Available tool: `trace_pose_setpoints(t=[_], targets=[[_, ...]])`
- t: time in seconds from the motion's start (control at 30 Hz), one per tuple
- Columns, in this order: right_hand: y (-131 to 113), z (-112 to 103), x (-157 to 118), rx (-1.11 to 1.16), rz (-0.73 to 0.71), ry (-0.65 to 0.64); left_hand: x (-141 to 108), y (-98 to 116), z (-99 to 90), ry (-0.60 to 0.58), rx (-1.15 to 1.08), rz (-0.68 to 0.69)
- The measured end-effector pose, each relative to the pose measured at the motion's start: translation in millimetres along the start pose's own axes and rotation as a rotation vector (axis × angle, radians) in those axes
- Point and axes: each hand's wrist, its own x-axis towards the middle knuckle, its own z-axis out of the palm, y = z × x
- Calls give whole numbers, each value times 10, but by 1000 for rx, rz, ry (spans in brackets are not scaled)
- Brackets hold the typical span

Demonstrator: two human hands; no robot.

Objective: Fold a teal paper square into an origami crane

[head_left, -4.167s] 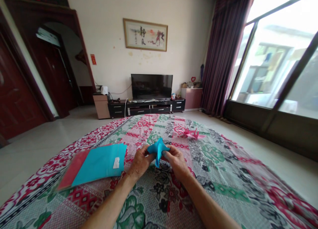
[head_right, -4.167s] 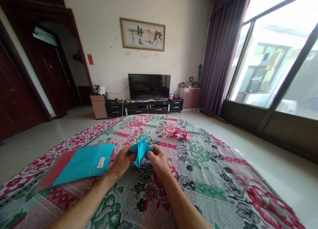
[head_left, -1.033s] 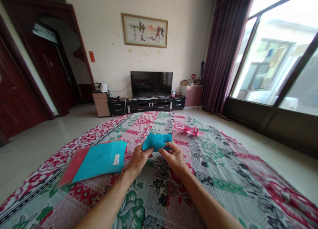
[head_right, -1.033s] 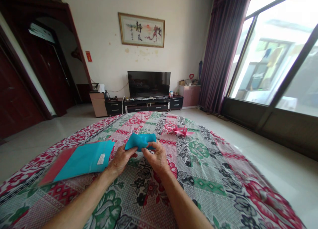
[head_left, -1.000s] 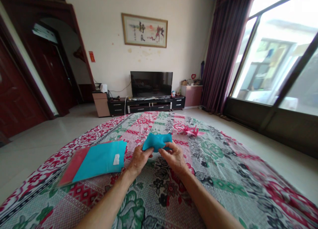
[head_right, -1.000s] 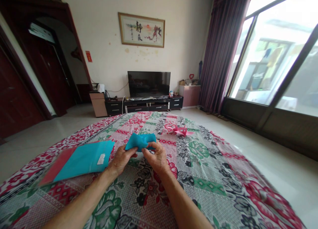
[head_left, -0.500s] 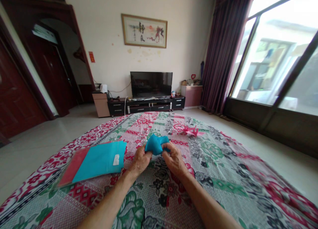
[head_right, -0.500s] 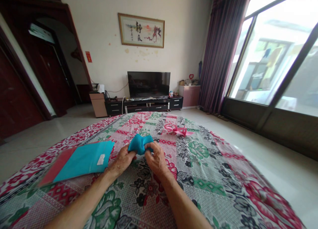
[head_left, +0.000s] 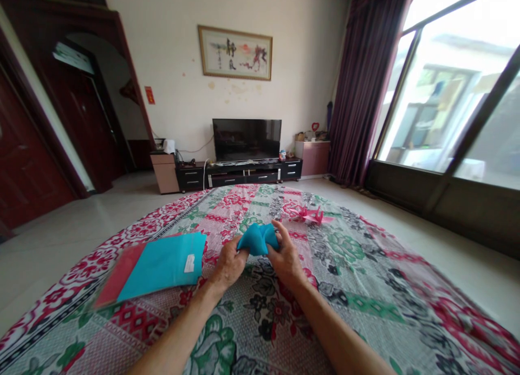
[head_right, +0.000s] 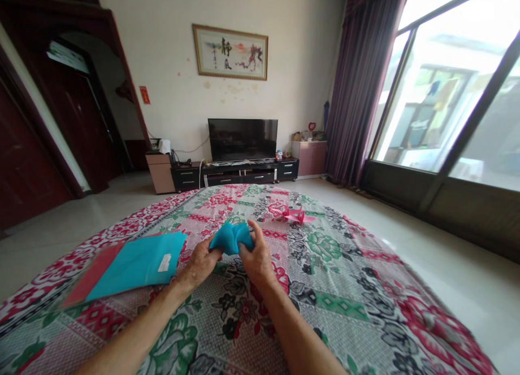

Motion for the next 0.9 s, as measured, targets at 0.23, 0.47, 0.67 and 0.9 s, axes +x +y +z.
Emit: trace_pose_setpoints(t=[0.23, 0.47, 0.67, 0.9], targets=[[-69, -31, -19, -100, 64, -68, 15, -24, 12, -23, 141, 227], [-107, -38, -38, -74, 46, -88, 20, -53, 21, 34, 245, 294], [-127, -37, -36, -19, 87, -97, 14, -67, 0, 11, 101, 200], [-135, -45, -25, -13, 99, -99, -4, 16, -31, 4, 39, 74]])
